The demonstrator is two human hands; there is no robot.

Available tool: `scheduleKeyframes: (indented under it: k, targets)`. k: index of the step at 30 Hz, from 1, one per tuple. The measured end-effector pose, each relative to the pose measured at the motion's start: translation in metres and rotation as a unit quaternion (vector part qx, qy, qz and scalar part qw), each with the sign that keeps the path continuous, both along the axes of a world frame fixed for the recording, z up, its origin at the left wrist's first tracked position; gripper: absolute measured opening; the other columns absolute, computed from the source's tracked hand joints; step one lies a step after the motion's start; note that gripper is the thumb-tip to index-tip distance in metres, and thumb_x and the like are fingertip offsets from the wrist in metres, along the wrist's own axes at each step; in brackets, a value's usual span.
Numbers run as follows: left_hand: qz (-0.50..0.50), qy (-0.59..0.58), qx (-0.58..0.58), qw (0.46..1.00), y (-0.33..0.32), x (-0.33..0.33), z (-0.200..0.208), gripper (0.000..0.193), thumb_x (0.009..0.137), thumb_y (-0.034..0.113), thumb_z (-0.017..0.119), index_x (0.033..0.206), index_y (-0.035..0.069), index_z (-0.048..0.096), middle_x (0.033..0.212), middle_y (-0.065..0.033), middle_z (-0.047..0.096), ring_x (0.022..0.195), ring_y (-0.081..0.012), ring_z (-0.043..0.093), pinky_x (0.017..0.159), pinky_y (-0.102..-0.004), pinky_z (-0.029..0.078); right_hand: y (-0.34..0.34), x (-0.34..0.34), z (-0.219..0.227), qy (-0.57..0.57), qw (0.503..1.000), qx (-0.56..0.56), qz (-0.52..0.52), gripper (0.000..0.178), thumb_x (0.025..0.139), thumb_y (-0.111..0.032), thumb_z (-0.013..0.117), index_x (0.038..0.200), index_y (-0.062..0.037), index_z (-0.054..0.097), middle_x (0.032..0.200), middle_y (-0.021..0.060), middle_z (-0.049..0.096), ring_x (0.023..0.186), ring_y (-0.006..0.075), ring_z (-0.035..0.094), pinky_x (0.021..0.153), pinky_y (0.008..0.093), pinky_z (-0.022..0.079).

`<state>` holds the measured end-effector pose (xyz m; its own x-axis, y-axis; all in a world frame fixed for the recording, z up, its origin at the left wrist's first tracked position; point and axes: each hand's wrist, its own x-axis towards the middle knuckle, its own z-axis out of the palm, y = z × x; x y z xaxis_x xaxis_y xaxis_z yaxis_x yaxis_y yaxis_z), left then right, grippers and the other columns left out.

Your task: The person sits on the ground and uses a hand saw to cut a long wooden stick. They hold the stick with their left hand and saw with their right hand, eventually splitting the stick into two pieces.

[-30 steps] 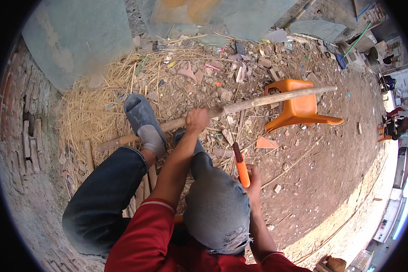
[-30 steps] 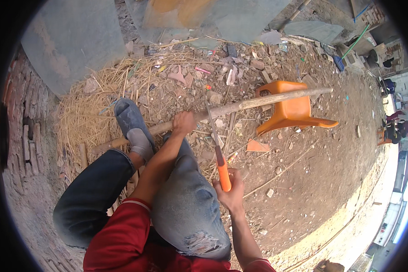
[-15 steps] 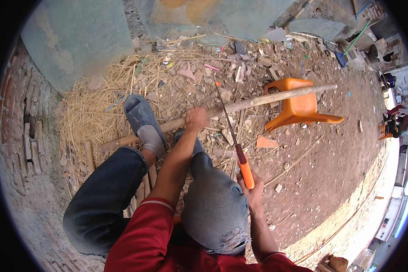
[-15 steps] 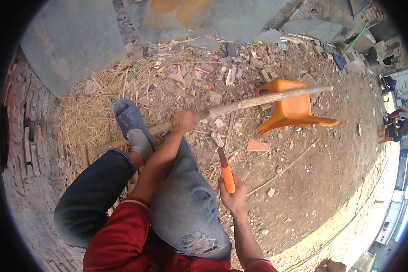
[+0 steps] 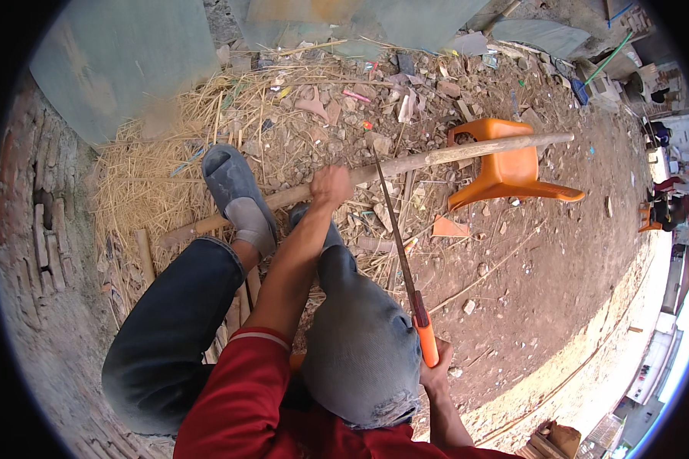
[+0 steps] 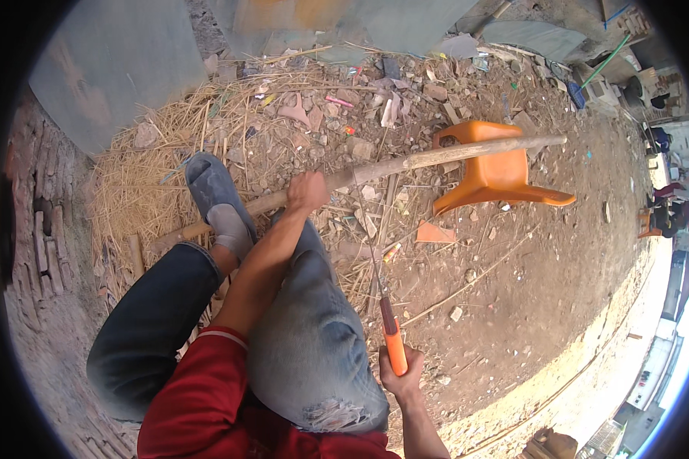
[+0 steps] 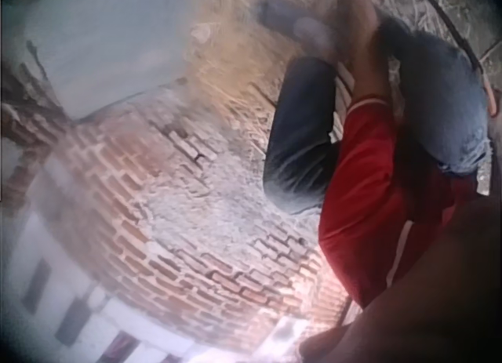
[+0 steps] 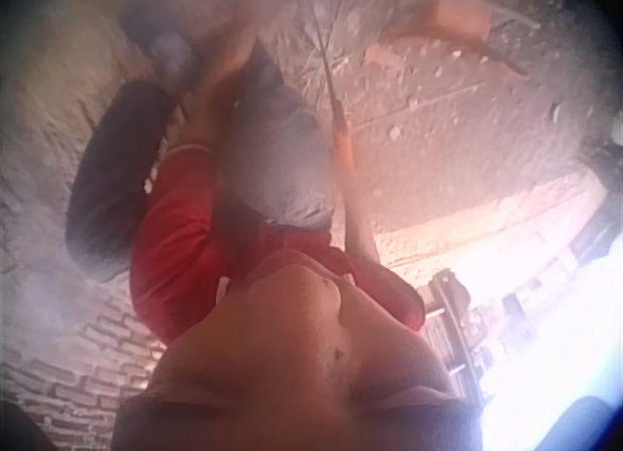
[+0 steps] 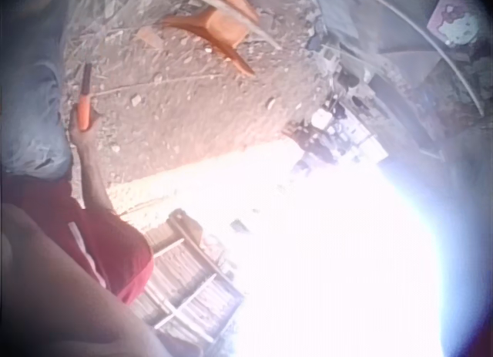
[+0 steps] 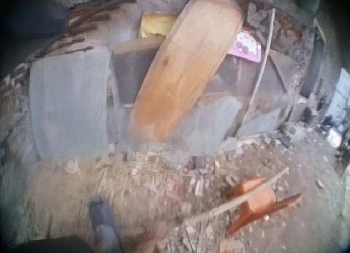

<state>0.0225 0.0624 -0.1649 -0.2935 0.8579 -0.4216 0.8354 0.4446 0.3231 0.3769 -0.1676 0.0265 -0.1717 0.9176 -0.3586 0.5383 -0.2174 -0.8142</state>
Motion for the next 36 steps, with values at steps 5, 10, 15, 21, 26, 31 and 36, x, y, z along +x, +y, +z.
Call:
scheduleKeyframes:
  k: [5,10,15,21,26,31,36]
  targets:
    - [-0.005,0.008,0.008,1.0,-0.005,0.006,-0.002,0.021,0.083,0.01,0.065,0.094,0.002,0.081,0.1,-0.0238,0.078,0.094,-0.0346,0.078,0.083,-0.0443,0.062,0.029,-0.009,-0.008,0.043,0.999,-0.005,0.016,0.023,0.087,-0.008,0.069,0.067,-0.0003,0.06,0.057,-0.0002,0.054,0.052,0.0076,0.048,0.049,0.0307,0.04]
    - [0.0,-0.001,0.03,1.0,-0.001,0.007,-0.005,0.023,0.085,0.011,0.064,0.098,0.001,0.081,0.104,-0.0241,0.077,0.096,-0.0361,0.077,0.084,-0.0448,0.062,0.212,-0.108,-0.042,0.148,0.98,-0.068,-0.115,0.025,0.089,-0.013,0.065,0.071,0.004,0.063,0.062,-0.0007,0.058,0.055,0.0099,0.053,0.052,0.0305,0.041]
    - [-0.013,0.006,0.018,1.0,-0.007,0.001,-0.013,0.023,0.083,0.012,0.066,0.098,0.001,0.081,0.1,-0.0244,0.077,0.096,-0.0364,0.077,0.084,-0.0447,0.062,0.14,-0.096,-0.052,-0.04,0.998,0.047,0.03,0.023,0.087,-0.014,0.068,0.074,0.0037,0.064,0.059,0.0104,0.057,0.054,0.0144,0.054,0.054,0.0372,0.045]
    - [-0.009,0.002,-0.027,1.0,-0.006,0.004,-0.002,0.023,0.081,0.011,0.066,0.096,0.003,0.081,0.1,-0.0223,0.078,0.095,-0.0354,0.077,0.082,-0.0442,0.062,-0.009,-0.007,0.008,0.03,0.998,-0.014,-0.046,0.017,0.088,-0.004,0.067,0.073,0.0029,0.065,0.06,-0.0007,0.058,0.054,0.0059,0.051,0.05,0.0286,0.041]
    - [-0.007,-0.025,0.041,0.999,-0.006,0.028,-0.003,0.025,0.082,0.011,0.065,0.101,0.003,0.08,0.101,-0.0228,0.077,0.095,-0.0374,0.077,0.082,-0.0431,0.062,0.149,-0.1,-0.074,-0.045,0.993,0.106,-0.007,0.027,0.087,-0.017,0.067,0.073,0.0052,0.061,0.056,0.0136,0.053,0.054,0.0154,0.053,0.055,0.0386,0.044]
    - [0.003,-0.003,-0.004,1.0,-0.008,0.003,0.002,0.027,0.081,0.01,0.067,0.104,0.004,0.08,0.102,-0.0236,0.077,0.097,-0.0384,0.076,0.085,-0.0442,0.062,0.155,-0.117,-0.073,-0.002,0.999,0.039,0.011,0.025,0.086,-0.018,0.068,0.075,0.0045,0.064,0.056,0.0129,0.056,0.053,0.0176,0.057,0.056,0.0393,0.047]
    - [-0.004,-0.014,0.001,1.0,-0.004,0.011,-0.002,0.026,0.08,0.011,0.068,0.101,0.003,0.08,0.099,-0.0233,0.077,0.096,-0.0359,0.077,0.083,-0.0447,0.062,-0.025,0.002,-0.023,0.027,0.999,0.03,-0.007,0.016,0.086,-0.009,0.072,0.072,-0.0019,0.067,0.059,0.0064,0.062,0.053,0.0117,0.062,0.054,0.0305,0.05]
